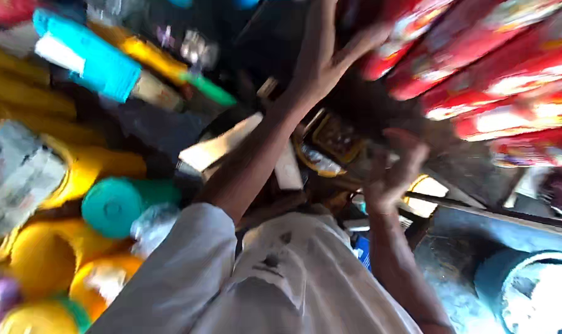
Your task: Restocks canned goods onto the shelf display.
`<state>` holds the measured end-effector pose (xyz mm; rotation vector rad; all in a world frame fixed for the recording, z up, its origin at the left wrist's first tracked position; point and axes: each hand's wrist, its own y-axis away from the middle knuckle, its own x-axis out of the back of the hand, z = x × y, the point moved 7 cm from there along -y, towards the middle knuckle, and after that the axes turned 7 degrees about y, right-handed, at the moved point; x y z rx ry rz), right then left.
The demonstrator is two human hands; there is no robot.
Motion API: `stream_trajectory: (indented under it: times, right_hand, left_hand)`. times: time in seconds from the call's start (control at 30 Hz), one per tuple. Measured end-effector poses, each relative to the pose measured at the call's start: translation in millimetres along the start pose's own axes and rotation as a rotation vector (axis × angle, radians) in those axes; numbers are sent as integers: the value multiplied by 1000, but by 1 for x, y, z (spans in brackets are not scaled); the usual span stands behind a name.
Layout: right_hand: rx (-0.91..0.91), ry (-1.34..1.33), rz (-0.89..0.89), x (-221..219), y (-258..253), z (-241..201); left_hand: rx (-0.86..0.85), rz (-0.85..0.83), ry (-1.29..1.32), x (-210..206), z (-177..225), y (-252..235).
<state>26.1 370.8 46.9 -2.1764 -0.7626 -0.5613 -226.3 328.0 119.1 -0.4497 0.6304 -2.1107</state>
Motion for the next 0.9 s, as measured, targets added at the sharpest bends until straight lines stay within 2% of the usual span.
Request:
stream_trajectory:
  times: [0.07,0.1,0.17,0.23,0.27,0.3,0.37,0.43,0.5,0.6,0.67,0.7,0.77,0.83,0.87,0.9]
  right_hand:
    - [10,-231,-4,-13,13,-28]
    - [-6,-353,-63,-27,23,-45]
    - [-102,-572,-330,-74,51,-82]
    - [-286,-692,-635,-138,87,-113]
    - [-393,-628,-788,-171,106,-121]
    - [-481,-488,-951,-204,125,-123]
    - [-605,-130,-1209,-263,156,-111]
    - [-654,61,-1285,-308,176,-92]
    - [-633,137,-1322,-342,185,-64]
    - [-283,463,-1418,-384,177,-12]
    - [-103,676,-1596,-395,163,-12]
    - [-122,787,-1714,-393,154,-18]
    - [-90,923,-1743,-393,153,-12]
    - [-29,842,-1578,-385,158,-21]
    - [80,700,-1362,-372,160,-45]
    - [244,542,-1021,-354,163,-80]
  left_hand:
    - [55,94,-48,78,23,44]
    - [100,112,-62,113,28,71]
    - [349,45,-135,164,12,152]
    - [675,-281,-314,183,-21,245]
    - [770,-500,-433,185,-34,288]
    - [794,-673,-572,187,-41,326]
    - [806,-845,-701,194,-38,376]
    - [730,-827,-775,205,-23,386]
    - [663,-679,-814,222,-6,380]
    - [591,-492,-885,250,12,388]
    - [565,-415,-911,263,22,401]
    - [585,-397,-913,268,27,407]
    - [680,-378,-897,279,35,423]
    - [799,-367,-879,289,35,447]
    - [890,-405,-851,291,32,459]
    - [1001,-475,-807,292,28,472]
